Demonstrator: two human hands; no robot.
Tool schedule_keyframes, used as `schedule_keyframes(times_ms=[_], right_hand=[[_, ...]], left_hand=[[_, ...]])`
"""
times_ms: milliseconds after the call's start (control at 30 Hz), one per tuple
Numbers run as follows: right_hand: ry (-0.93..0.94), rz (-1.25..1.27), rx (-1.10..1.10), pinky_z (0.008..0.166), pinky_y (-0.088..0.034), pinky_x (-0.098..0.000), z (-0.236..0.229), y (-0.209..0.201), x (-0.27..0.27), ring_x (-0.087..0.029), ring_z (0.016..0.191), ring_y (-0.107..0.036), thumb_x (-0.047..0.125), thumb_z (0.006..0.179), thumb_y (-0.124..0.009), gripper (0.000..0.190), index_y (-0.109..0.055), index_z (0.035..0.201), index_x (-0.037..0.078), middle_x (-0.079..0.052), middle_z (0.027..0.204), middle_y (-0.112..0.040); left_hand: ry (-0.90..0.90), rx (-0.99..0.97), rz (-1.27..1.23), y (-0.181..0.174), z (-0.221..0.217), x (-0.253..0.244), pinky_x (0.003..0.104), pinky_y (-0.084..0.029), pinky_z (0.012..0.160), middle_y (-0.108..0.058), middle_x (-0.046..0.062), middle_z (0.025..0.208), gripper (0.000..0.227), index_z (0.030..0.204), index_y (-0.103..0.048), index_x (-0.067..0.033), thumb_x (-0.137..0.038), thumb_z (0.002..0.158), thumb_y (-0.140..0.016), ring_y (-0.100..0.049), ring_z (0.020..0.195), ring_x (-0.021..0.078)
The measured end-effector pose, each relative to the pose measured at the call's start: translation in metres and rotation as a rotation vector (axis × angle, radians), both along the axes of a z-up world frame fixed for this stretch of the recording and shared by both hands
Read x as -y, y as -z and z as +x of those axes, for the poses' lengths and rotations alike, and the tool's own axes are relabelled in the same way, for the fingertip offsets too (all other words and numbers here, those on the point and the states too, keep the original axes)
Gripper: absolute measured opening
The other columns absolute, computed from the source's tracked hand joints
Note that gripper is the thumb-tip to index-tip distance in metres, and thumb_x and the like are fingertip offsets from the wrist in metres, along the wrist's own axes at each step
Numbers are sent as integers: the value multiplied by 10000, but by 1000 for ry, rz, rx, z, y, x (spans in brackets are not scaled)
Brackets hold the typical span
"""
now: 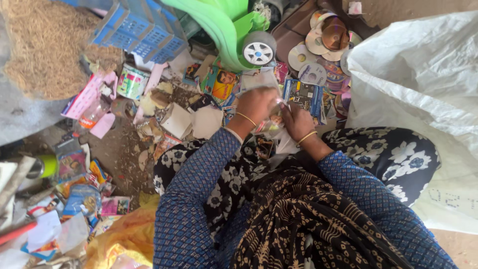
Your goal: The person sorts through various discarded materials on the floor, including CDs, DVD cases, and paper, by hand, placing items into a yellow plastic bag.
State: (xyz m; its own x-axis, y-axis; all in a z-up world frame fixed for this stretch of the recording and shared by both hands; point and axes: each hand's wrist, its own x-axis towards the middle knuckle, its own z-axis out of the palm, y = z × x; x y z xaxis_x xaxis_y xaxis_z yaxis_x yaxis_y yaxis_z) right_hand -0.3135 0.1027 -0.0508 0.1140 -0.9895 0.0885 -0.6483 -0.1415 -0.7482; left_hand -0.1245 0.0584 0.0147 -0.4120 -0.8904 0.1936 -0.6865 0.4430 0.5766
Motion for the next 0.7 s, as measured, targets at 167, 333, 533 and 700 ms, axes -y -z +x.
schedule_keyframes(times_ms=[167,333,533,700], right_hand=[[-42,-54,-81,615,-489,-540,12,-36,-2,-453,666,-634,312,1065,-545,356,-636,883,21,-229,722,-634],[-72,-82,-175,606,-496,-539,16,-52,0,-454,674,-637,274,1029,-577,287,-646,892,33,-220,737,-642],[-170,-322,-123,543,-482,-485,-6,-49,-45,-398,610,-627,258,1005,-598,281,-697,1011,-4,-224,744,-641],[84,89,4,536,-438,-444,-32,-9,-22,-322,484,-544,335,1105,-590,493,-658,779,-28,-203,594,-567]], left_hand=[[-258,82,-74,30,20,17,499,-553,689,-732,137,877,134,885,-705,-101,-233,885,-727,-709,801,371],[-380,94,-100,121,31,45,479,-547,697,-722,120,886,110,908,-710,-112,-219,887,-706,-701,822,334],[-833,478,-7,151,179,91,484,-567,613,-737,132,867,276,982,-705,-87,-348,894,-716,-728,733,319],[-687,120,-93,152,205,87,502,-571,768,-742,206,962,271,1012,-716,-79,-301,861,-750,-710,885,419]])
